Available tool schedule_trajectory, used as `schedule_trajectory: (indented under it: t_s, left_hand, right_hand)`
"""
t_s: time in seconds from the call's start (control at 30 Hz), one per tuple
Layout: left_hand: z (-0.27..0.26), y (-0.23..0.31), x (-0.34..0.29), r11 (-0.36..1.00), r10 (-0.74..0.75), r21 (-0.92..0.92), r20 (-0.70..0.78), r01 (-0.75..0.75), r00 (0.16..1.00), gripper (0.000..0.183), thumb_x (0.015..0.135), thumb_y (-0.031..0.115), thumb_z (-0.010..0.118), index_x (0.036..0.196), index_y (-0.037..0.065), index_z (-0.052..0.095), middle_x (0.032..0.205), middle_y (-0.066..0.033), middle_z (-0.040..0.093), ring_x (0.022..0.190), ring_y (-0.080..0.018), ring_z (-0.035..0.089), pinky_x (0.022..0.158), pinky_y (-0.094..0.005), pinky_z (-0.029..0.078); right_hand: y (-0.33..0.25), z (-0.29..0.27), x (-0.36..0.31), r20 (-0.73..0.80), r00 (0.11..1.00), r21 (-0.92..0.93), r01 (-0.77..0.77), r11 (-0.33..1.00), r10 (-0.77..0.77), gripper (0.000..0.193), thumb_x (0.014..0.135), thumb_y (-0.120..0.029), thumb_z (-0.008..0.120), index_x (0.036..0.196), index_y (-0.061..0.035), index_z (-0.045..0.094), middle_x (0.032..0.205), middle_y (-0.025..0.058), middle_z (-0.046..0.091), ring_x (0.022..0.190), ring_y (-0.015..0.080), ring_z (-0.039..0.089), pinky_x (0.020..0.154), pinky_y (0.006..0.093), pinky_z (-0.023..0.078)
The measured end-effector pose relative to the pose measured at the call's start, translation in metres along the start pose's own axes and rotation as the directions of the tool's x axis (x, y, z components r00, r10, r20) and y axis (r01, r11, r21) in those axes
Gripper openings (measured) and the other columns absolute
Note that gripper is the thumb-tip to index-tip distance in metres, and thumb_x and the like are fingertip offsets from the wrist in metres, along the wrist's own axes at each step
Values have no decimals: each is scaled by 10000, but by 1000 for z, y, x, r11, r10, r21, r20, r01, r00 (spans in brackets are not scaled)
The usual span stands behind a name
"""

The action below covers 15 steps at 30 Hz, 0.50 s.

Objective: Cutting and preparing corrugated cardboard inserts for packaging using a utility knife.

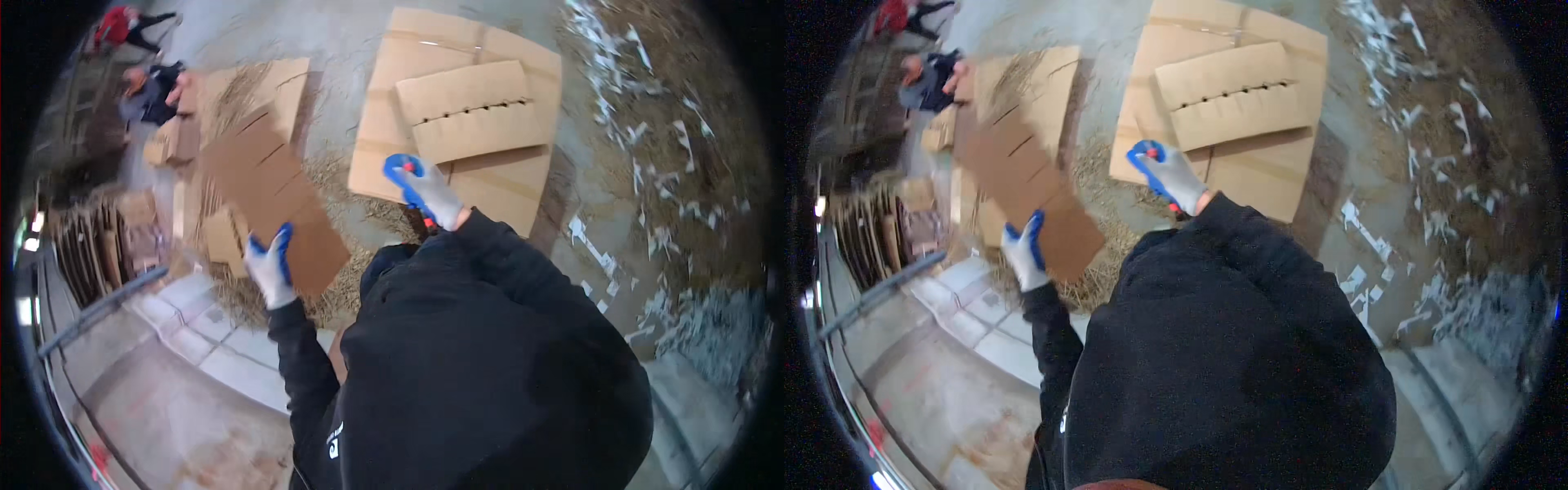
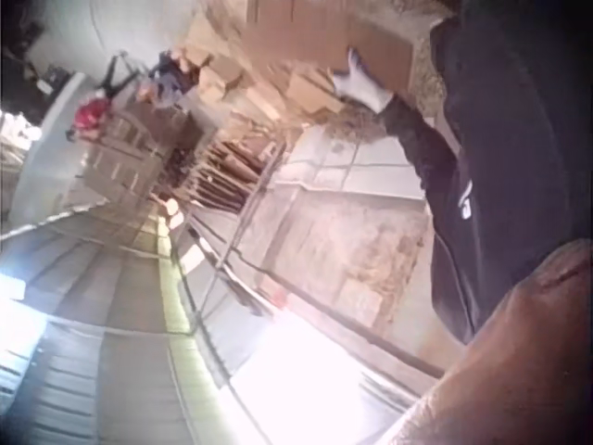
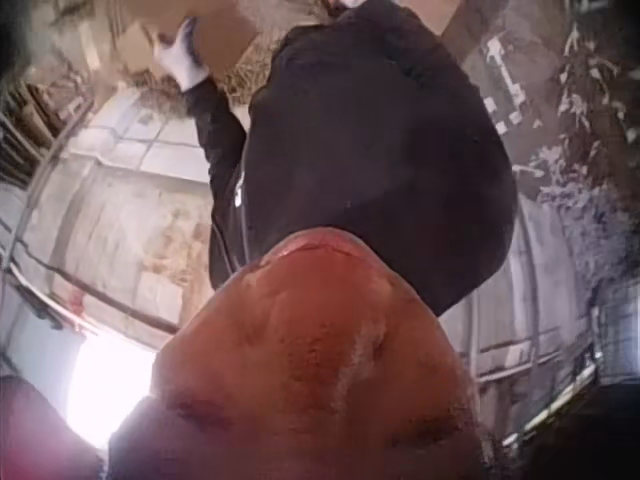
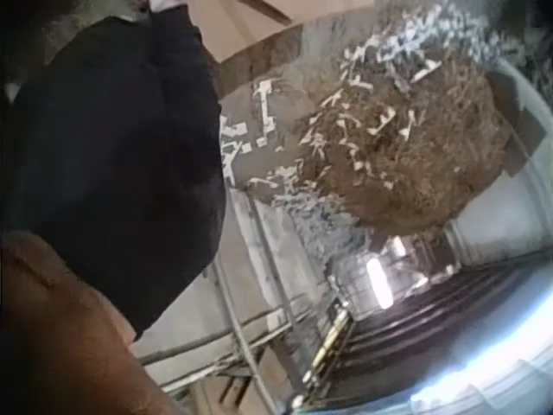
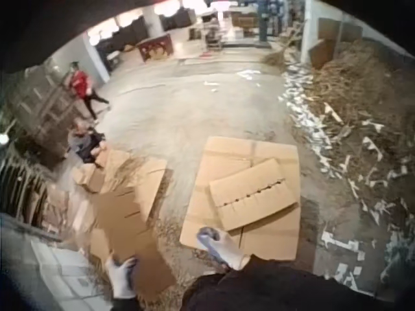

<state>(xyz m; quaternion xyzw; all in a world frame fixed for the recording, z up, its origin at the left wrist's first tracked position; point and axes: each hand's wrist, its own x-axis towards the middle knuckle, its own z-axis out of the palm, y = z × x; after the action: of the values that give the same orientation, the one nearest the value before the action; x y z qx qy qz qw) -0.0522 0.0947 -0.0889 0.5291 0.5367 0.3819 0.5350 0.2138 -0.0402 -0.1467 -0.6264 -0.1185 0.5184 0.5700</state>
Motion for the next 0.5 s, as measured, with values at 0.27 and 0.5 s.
schedule_trajectory:
  t_s: [0.27, 0.5]
  left_hand:
    - [90, 32, 16, 968, 125, 184, 239, -172, 963, 484, 697, 303, 855, 1039, 5, 687, 829, -122, 708, 738, -159, 676, 686, -328, 530]
    - [62, 17, 31, 995, 84, -66, 220, -71, 972, 470, 695, 274, 861, 1024, -14, 689, 887, -125, 729, 805, -155, 686, 740, -328, 537]
  right_hand:
    - [17, -23, 28, 8, 981, -43, 195, 980, -195, 529, 1043, -373, 434, 1471, -62, 427, 1362, 80, 553, 644, 37, 463, 552, 190, 397]
    - [36, -2, 34, 85, 872, -596, 432, 677, -482, 519, 1050, -300, 416, 1515, -75, 369, 1235, 65, 518, 759, 94, 530, 642, 223, 473]
